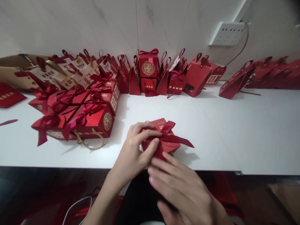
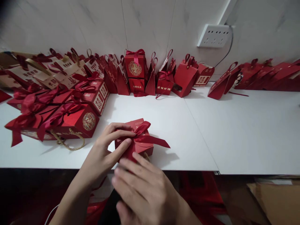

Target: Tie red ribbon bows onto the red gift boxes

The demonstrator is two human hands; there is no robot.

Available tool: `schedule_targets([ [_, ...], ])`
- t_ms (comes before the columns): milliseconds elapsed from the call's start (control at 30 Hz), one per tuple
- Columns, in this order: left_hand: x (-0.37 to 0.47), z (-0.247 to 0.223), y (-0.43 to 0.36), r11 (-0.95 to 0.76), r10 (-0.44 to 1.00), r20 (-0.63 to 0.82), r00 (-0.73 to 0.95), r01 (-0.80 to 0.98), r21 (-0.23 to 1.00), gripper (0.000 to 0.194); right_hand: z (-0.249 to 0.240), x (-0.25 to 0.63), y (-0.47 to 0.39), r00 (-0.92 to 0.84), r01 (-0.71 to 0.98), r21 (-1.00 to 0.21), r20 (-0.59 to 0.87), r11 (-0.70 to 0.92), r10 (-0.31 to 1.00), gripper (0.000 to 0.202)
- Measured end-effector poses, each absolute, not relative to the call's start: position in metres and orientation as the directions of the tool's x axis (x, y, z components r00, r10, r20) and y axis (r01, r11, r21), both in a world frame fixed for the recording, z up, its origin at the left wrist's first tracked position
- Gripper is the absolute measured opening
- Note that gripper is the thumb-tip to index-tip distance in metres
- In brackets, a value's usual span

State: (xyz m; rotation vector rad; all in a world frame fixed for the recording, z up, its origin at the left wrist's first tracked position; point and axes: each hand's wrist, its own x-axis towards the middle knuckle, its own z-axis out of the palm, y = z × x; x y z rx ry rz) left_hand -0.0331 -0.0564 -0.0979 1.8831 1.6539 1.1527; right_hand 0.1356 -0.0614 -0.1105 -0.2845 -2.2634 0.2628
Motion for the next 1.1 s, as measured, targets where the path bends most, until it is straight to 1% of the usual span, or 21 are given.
schedule_targets([
  [67, -0.032, -0.098, -0.057, -0.222, 0.949, 0.312, -0.035, 0.628, 0.746, 0.018, -0.105, 0.144, -0.065, -0.62, 0.053, -0.397, 0.706, 0.916, 0.342, 0.023],
  [100, -0.031, -0.098, -0.057, -0.217, 0.95, 0.309, -0.039, 0.628, 0.747, 0.017, -0.103, 0.148, -0.064, -0.556, 0.042, -0.461, 0.726, 0.886, 0.404, 0.025],
  [167, -0.03, -0.098, -0.057, -0.221, 0.949, 0.313, -0.035, 0.634, 0.741, 0.016, -0.099, 0.153, -0.053, -0.324, 0.099, -0.583, 0.747, 0.806, 0.58, 0.026],
  [200, -0.029, -0.098, -0.058, -0.227, 0.947, 0.319, -0.029, 0.64, 0.734, 0.016, -0.099, 0.154, -0.044, -0.202, 0.167, -0.648, 0.715, 0.743, 0.669, 0.024],
  [233, -0.029, -0.099, -0.058, -0.233, 0.946, 0.323, -0.022, 0.647, 0.726, 0.018, -0.098, 0.152, -0.033, -0.11, 0.243, -0.711, 0.656, 0.66, 0.747, 0.02],
  [267, -0.029, -0.099, -0.059, -0.239, 0.945, 0.326, -0.013, 0.653, 0.719, 0.02, -0.098, 0.15, -0.021, -0.064, 0.322, -0.759, 0.579, 0.566, 0.813, 0.015],
  [300, -0.029, -0.099, -0.059, -0.243, 0.946, 0.324, -0.002, 0.657, 0.714, 0.022, -0.099, 0.146, -0.009, -0.072, 0.369, -0.798, 0.487, 0.477, 0.87, 0.013],
  [367, -0.031, -0.099, -0.061, -0.245, 0.952, 0.307, 0.022, 0.658, 0.712, 0.026, -0.103, 0.137, 0.012, -0.178, 0.369, -0.863, 0.3, 0.346, 0.937, 0.024],
  [400, -0.032, -0.098, -0.062, -0.245, 0.955, 0.294, 0.037, 0.655, 0.715, 0.029, -0.106, 0.133, 0.02, -0.246, 0.334, -0.894, 0.224, 0.3, 0.943, 0.028],
  [467, -0.033, -0.098, -0.064, -0.248, 0.96, 0.272, 0.063, 0.639, 0.728, 0.034, -0.11, 0.125, 0.028, -0.339, 0.247, -0.942, 0.135, 0.227, 0.931, 0.028],
  [533, -0.034, -0.101, -0.065, -0.259, 0.961, 0.266, 0.079, 0.604, 0.754, 0.041, -0.113, 0.121, 0.028, -0.371, 0.16, -0.973, 0.098, 0.168, 0.923, 0.026],
  [600, -0.034, -0.106, -0.066, -0.273, 0.952, 0.303, 0.031, 0.531, 0.802, 0.049, -0.115, 0.119, 0.026, -0.372, 0.089, -0.99, 0.072, 0.113, 0.925, 0.026],
  [633, -0.034, -0.11, -0.066, -0.268, 0.943, 0.329, -0.042, 0.486, 0.832, 0.049, -0.116, 0.119, 0.024, -0.372, 0.061, -0.994, 0.061, 0.09, 0.926, 0.026],
  [700, -0.033, -0.117, -0.065, -0.204, 0.906, 0.33, -0.266, 0.409, 0.89, 0.042, -0.118, 0.119, 0.022, -0.363, 0.021, -0.997, 0.057, 0.069, 0.93, 0.025],
  [767, -0.033, -0.122, -0.065, -0.074, 0.858, 0.245, -0.451, 0.363, 0.929, 0.031, -0.12, 0.119, 0.02, -0.343, 0.003, -0.998, 0.064, 0.07, 0.937, 0.025],
  [800, -0.032, -0.123, -0.065, -0.009, 0.847, 0.195, -0.495, 0.354, 0.935, 0.027, -0.121, 0.119, 0.019, -0.334, -0.004, -0.997, 0.068, 0.071, 0.94, 0.025],
  [833, -0.032, -0.123, -0.065, 0.037, 0.847, 0.158, -0.508, 0.352, 0.935, 0.025, -0.122, 0.119, 0.018, -0.324, -0.008, -0.997, 0.073, 0.075, 0.943, 0.025],
  [900, -0.031, -0.121, -0.064, 0.067, 0.862, 0.126, -0.491, 0.356, 0.932, 0.025, -0.123, 0.117, 0.016, -0.301, -0.003, -0.996, 0.09, 0.093, 0.95, 0.025],
  [1000, -0.028, -0.115, -0.063, 0.042, 0.881, 0.124, -0.457, 0.337, 0.94, 0.025, -0.123, 0.116, 0.01, -0.258, 0.01, -0.99, 0.132, 0.139, 0.957, 0.024],
  [1100, -0.026, -0.112, -0.063, 0.028, 0.878, 0.122, -0.463, 0.304, 0.952, 0.025, -0.125, 0.114, 0.004, -0.213, -0.022, -0.985, 0.17, 0.169, 0.962, 0.022],
])
